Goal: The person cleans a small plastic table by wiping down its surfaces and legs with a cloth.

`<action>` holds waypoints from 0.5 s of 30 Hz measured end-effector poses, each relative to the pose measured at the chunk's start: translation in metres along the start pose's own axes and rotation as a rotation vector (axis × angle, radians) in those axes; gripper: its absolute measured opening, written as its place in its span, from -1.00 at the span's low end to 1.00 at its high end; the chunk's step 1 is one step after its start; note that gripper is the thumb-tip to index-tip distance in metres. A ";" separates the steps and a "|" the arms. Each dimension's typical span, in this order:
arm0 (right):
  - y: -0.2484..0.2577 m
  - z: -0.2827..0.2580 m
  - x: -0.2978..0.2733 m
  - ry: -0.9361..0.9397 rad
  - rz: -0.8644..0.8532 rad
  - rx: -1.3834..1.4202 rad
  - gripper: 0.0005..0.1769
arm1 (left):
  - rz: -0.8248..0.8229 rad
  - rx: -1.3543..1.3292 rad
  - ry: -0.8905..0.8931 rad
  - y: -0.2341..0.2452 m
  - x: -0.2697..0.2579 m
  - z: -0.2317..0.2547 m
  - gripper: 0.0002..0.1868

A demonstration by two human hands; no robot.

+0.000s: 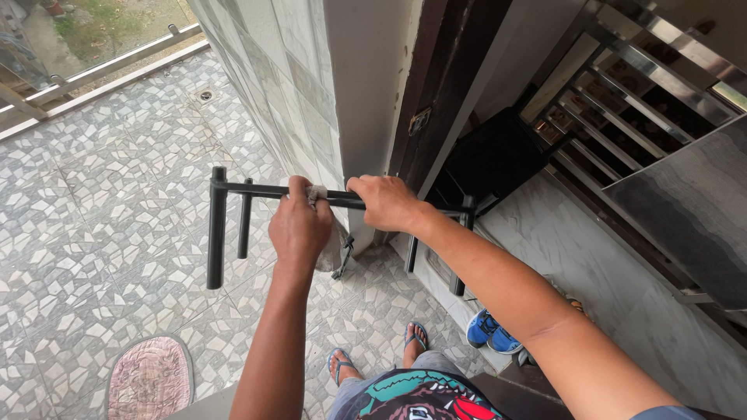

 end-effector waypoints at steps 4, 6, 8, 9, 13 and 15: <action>0.010 -0.004 0.001 0.005 0.080 0.004 -0.67 | 0.193 -0.124 0.016 -0.017 -0.013 -0.013 -0.44; 0.014 -0.009 0.004 -0.008 0.055 0.009 -0.68 | 0.291 -0.126 -0.115 -0.040 -0.027 -0.002 -0.25; 0.013 -0.013 0.003 -0.046 0.009 0.004 -0.87 | 0.251 -0.039 -0.175 -0.064 -0.046 0.016 -0.19; 0.010 -0.013 0.001 -0.030 0.000 0.007 -0.87 | 0.229 -0.045 -0.246 -0.070 -0.052 0.021 -0.14; 0.008 0.007 -0.021 0.007 0.085 0.271 -0.71 | 0.231 0.144 -0.161 -0.040 -0.042 -0.019 -0.24; 0.007 0.017 -0.026 -0.029 0.059 0.384 -0.68 | 0.256 0.140 -0.038 -0.018 -0.018 -0.052 -0.23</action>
Point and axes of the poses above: each hand's wrist, its own x-axis towards the middle knuckle, its own y-axis out of the back of the hand, z = x × y, the point moved 2 cm from there along x, towards the middle knuckle, and after that the axes turned 3 degrees about -z, right-handed, at the moved point
